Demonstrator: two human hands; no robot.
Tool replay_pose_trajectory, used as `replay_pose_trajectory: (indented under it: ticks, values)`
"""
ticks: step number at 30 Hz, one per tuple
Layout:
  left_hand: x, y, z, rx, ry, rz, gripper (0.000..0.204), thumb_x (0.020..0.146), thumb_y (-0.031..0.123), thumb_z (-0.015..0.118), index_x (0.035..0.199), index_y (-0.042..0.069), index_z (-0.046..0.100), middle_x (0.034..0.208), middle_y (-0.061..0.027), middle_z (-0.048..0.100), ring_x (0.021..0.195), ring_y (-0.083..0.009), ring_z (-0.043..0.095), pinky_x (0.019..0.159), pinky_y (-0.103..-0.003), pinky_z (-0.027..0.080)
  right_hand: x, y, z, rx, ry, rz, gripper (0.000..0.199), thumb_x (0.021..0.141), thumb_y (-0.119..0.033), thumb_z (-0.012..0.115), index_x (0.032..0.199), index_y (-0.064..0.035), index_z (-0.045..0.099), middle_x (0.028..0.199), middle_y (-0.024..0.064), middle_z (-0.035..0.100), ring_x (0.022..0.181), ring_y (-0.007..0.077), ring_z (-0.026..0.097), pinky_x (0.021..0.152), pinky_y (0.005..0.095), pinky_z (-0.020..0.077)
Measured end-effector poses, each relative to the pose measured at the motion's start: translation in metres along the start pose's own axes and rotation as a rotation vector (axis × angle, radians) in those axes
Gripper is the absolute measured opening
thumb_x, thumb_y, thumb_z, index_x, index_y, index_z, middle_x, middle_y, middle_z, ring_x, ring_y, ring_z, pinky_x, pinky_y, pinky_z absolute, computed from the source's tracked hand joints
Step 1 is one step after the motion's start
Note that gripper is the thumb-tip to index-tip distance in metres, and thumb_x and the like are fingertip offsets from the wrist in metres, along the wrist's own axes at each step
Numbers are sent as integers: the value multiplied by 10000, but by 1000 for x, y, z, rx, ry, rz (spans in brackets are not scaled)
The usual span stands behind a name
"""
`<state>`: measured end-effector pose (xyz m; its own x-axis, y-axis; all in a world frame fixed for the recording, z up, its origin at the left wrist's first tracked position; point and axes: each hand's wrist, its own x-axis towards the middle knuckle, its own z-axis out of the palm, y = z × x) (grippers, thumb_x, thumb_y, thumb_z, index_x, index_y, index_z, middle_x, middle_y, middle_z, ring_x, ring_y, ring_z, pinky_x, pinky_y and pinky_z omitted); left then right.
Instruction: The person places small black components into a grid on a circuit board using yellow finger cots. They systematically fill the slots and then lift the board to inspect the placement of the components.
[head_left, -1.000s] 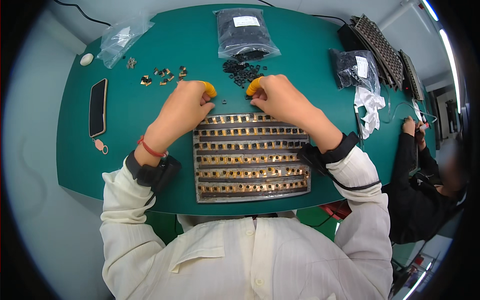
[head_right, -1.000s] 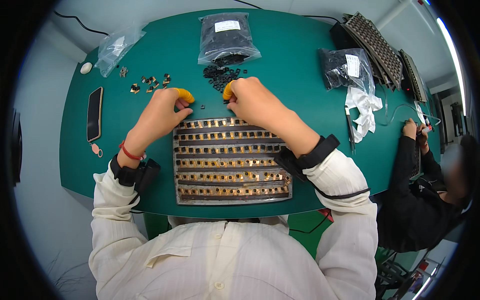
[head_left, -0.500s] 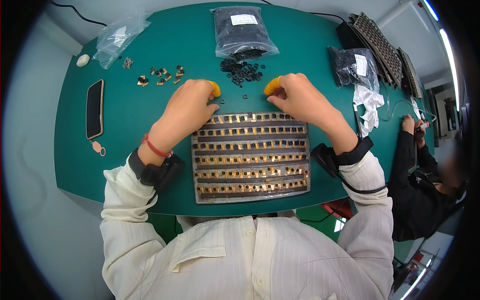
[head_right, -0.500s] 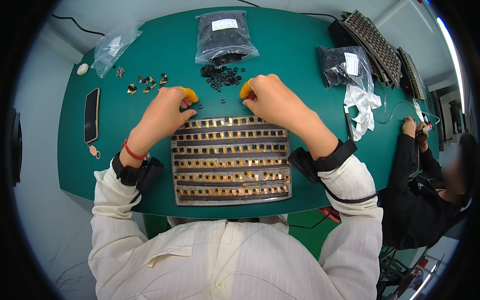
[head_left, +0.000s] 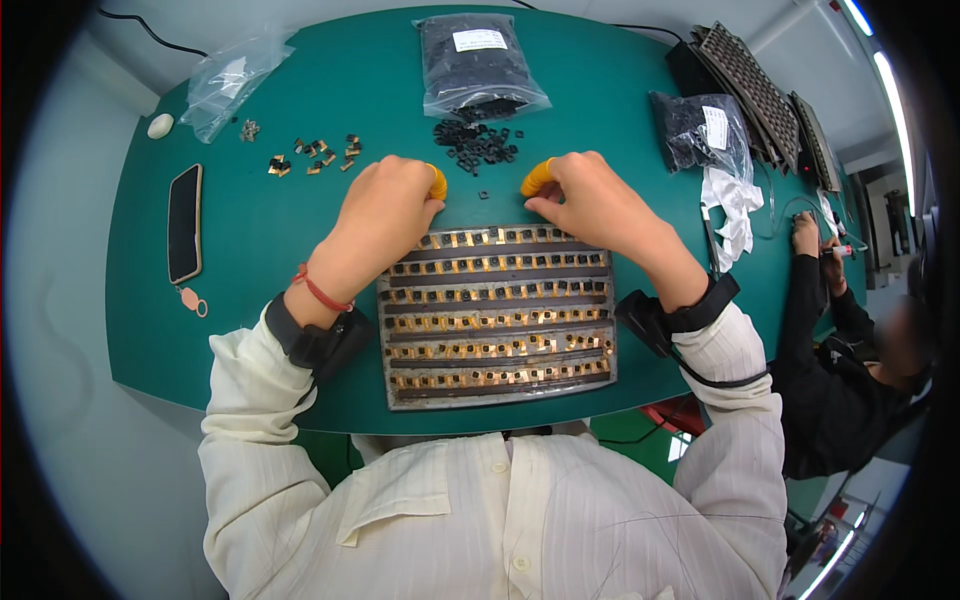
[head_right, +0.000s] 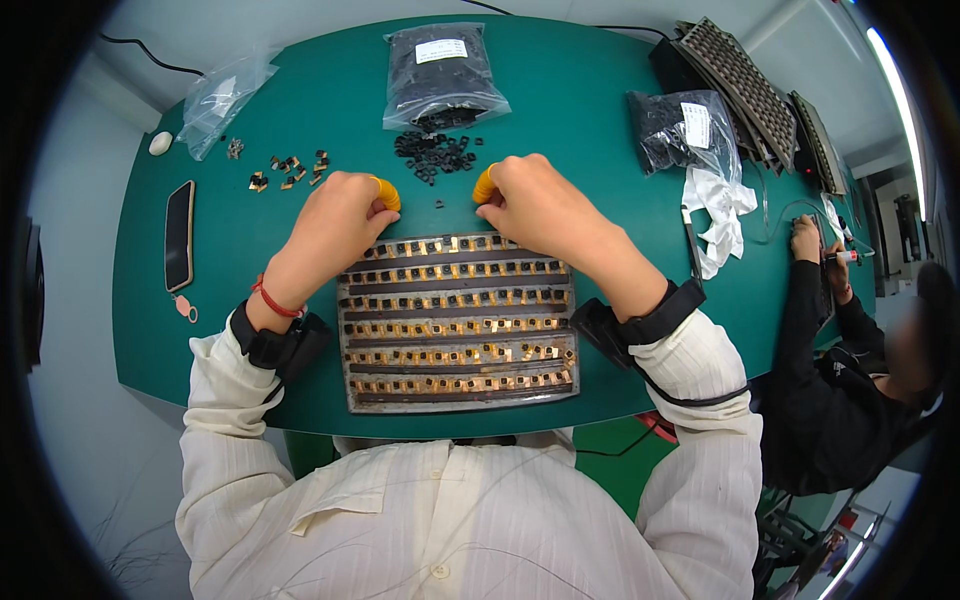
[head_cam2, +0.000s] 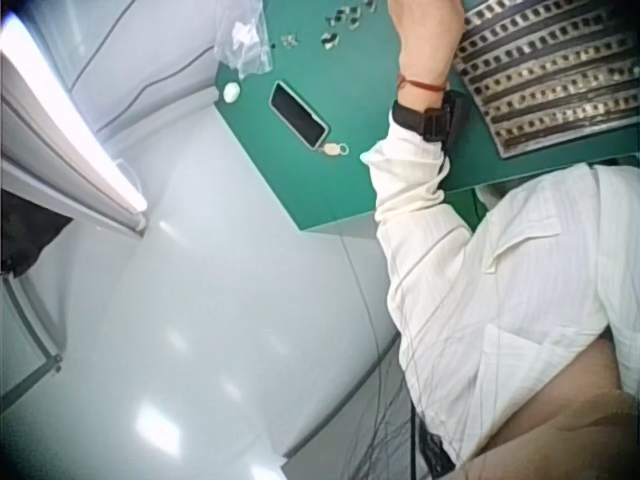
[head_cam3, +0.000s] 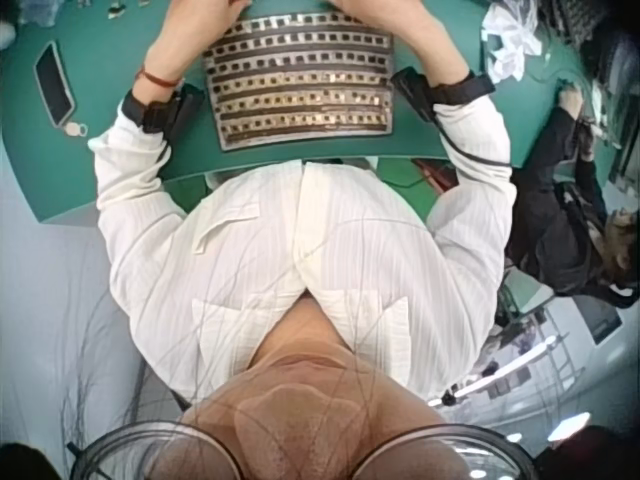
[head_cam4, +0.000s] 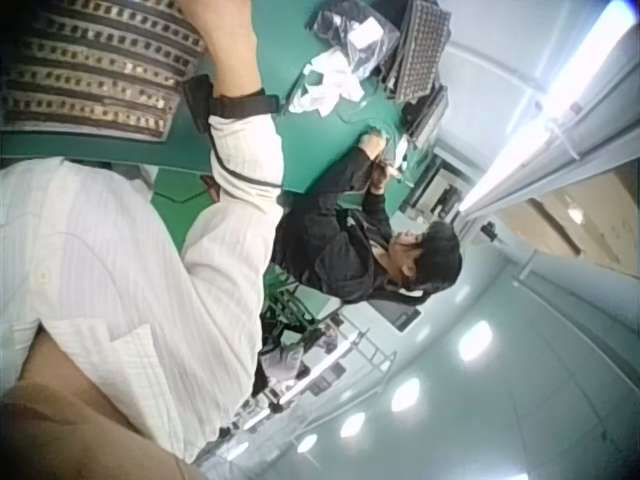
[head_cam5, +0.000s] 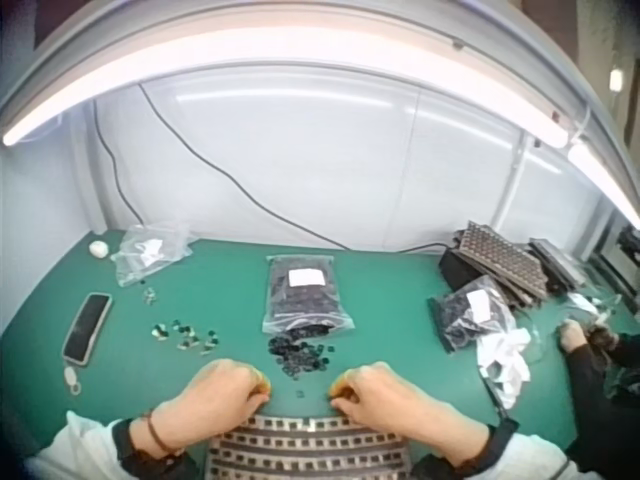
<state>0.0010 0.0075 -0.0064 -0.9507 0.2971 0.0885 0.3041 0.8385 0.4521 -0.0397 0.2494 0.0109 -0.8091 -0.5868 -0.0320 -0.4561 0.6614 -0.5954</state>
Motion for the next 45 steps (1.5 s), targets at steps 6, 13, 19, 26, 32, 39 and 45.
replay_pose_trajectory:
  ticks: [6, 13, 19, 26, 32, 39, 45]
  values:
    - [2, 3, -1, 13, -21, -31, 160, 769, 73, 743, 882, -39, 721, 767, -169, 696, 693, -312, 680, 661, -373, 546, 12, -10, 10, 20, 7, -33, 175, 801, -44, 716, 927, 76, 715, 833, 226, 706, 771, 343, 705, 719, 387, 561]
    - [-14, -3, -13, -72, -24, -69, 181, 756, 76, 735, 879, -55, 710, 751, -143, 673, 691, -285, 662, 657, -349, 538, 29, -18, 32, -146, 34, 5, 220, 797, -129, 761, 885, 66, 713, 771, 202, 700, 710, 318, 700, 668, 380, 555]
    - [-65, -1, -27, -167, -132, -21, 136, 767, 57, 714, 852, -46, 694, 771, -142, 665, 687, -272, 660, 658, -342, 535, 30, -15, 36, -94, 60, -41, 158, 788, -41, 722, 903, 67, 711, 774, 196, 701, 694, 297, 697, 661, 360, 548]
    - [-109, 11, -27, -95, -199, 11, 126, 783, 84, 711, 867, -7, 693, 813, -99, 641, 778, -294, 577, 748, -390, 477, 31, -21, 30, -111, 6, -14, 140, 781, -50, 733, 880, 48, 719, 766, 183, 696, 703, 282, 691, 658, 364, 539]
    - [-116, 11, -14, -42, -116, 55, 104, 795, 89, 706, 854, 4, 692, 805, -98, 627, 763, -300, 566, 736, -385, 468, -15, -28, 4, -98, 59, -44, 150, 777, -67, 745, 873, 43, 711, 776, 155, 672, 710, 261, 672, 644, 353, 519]
    - [-126, 24, -6, 125, -7, 89, 154, 810, 132, 732, 761, -8, 690, 726, -105, 590, 712, -309, 554, 686, -394, 457, -105, -22, -14, -77, 10, 49, 129, 784, -39, 720, 868, 52, 685, 836, 160, 646, 755, 315, 650, 690, 388, 524]
    - [-131, 45, -6, 215, -203, 34, 359, 884, 242, 696, 640, -17, 653, 643, -140, 596, 577, -330, 540, 599, -423, 450, -140, -9, 0, -55, 1, 73, 135, 793, -51, 722, 875, 47, 679, 926, 155, 622, 866, 319, 618, 752, 397, 519]
